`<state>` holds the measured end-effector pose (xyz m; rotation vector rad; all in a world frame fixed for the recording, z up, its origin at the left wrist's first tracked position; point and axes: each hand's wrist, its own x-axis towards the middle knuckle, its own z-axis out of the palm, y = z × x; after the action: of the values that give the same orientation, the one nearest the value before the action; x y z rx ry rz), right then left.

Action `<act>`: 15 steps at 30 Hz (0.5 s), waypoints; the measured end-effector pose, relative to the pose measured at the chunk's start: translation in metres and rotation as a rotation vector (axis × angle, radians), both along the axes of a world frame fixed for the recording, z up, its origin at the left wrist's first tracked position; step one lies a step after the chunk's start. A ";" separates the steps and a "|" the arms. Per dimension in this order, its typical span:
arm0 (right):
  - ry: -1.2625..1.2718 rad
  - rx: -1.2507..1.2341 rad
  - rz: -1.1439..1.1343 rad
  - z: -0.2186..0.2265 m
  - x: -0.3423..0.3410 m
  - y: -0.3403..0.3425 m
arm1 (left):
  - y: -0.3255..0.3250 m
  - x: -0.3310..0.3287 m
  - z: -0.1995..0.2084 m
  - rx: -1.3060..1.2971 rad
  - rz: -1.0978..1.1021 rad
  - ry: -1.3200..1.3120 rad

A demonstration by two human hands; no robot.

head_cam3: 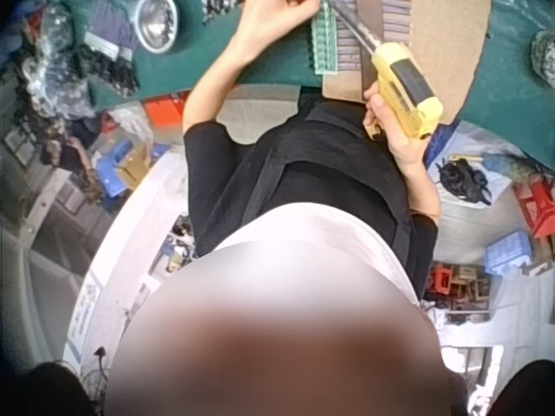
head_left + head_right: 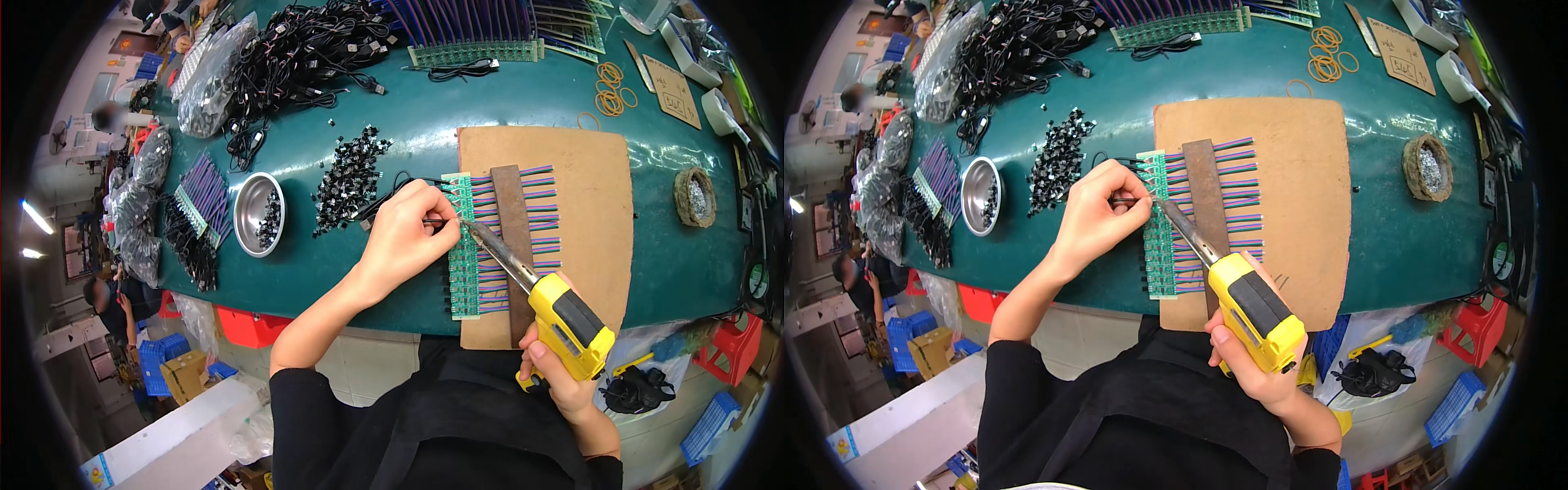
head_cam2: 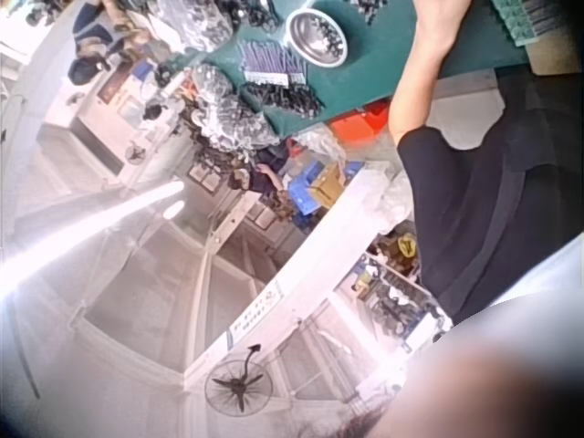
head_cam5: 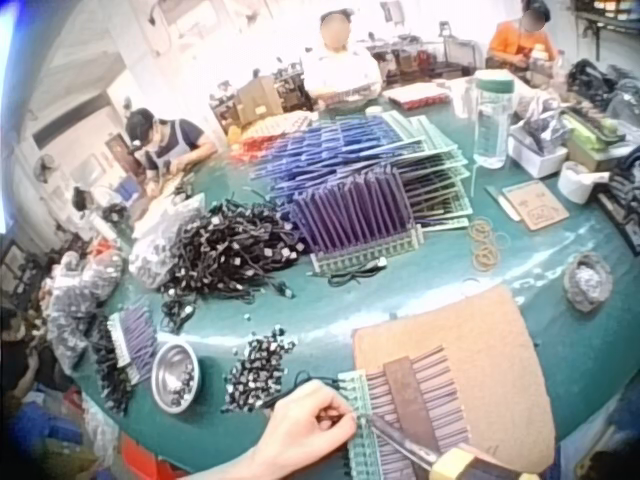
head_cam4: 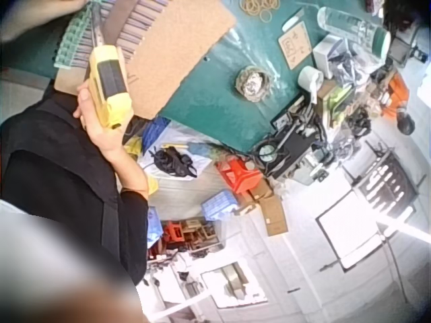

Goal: The person solders wires onto a circuit board using a soldering iron and solder.

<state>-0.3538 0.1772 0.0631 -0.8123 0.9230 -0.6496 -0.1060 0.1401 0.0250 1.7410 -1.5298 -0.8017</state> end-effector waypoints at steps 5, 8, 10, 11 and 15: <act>-0.004 0.034 -0.008 -0.005 -0.009 0.003 | 0.000 0.001 -0.001 -0.011 -0.008 0.000; -0.034 0.016 -0.054 -0.001 -0.004 0.002 | 0.000 0.001 0.001 0.003 -0.010 -0.015; -0.037 0.016 -0.051 -0.001 -0.004 0.002 | -0.001 0.001 0.000 -0.007 -0.018 -0.016; -0.042 0.018 -0.046 -0.001 -0.004 0.002 | -0.001 0.001 0.000 -0.017 -0.024 -0.018; -0.044 -0.004 -0.055 -0.003 -0.005 0.003 | 0.000 0.005 0.002 -0.033 -0.065 -0.057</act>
<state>-0.3593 0.1806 0.0602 -0.7756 0.9063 -0.7150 -0.1007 0.1402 0.0268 1.7115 -1.6358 -0.7609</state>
